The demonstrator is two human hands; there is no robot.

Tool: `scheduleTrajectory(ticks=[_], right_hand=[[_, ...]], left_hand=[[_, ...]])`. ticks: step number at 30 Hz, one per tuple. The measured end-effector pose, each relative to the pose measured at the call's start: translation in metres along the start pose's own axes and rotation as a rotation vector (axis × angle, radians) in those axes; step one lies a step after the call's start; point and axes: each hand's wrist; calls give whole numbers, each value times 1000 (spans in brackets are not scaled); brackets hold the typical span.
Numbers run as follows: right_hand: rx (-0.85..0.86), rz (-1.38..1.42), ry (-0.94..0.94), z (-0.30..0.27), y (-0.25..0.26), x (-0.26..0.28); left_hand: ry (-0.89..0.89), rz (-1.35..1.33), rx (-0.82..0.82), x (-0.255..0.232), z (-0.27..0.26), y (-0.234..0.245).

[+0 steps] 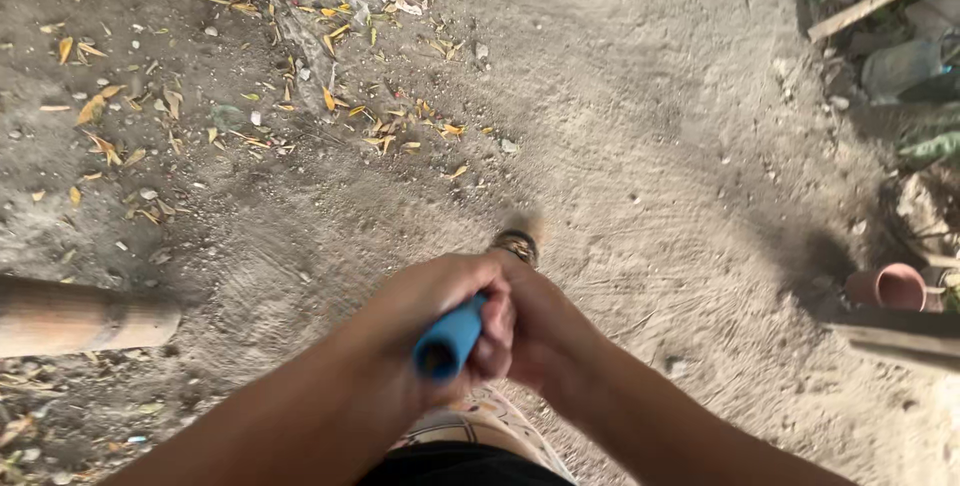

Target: The person sweeps dirt, dried leaves, and debris on the ground using a handheld broom, moving around the outdoor area.

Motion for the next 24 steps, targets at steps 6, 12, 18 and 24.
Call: scheduleTrajectory(ticks=[6, 12, 18, 24], right_hand=[[51, -202, 54, 65, 36, 17], [942, -61, -128, 100, -7, 6], [617, -52, -87, 50, -32, 16], [-30, 70, 57, 8, -6, 50]], left_hand=[[-179, -41, -8, -13, 35, 25], [-415, 30, -435, -18, -22, -3], [-347, 142, -412, -23, -40, -30], [-108, 278, -148, -48, -10, -31]])
Point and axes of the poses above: each hand's wrist, its own z-axis towards the middle knuckle, its own y-axis out of the back of the hand, x = y × z, and after that the axes turned 2 degrees about z, right-handed
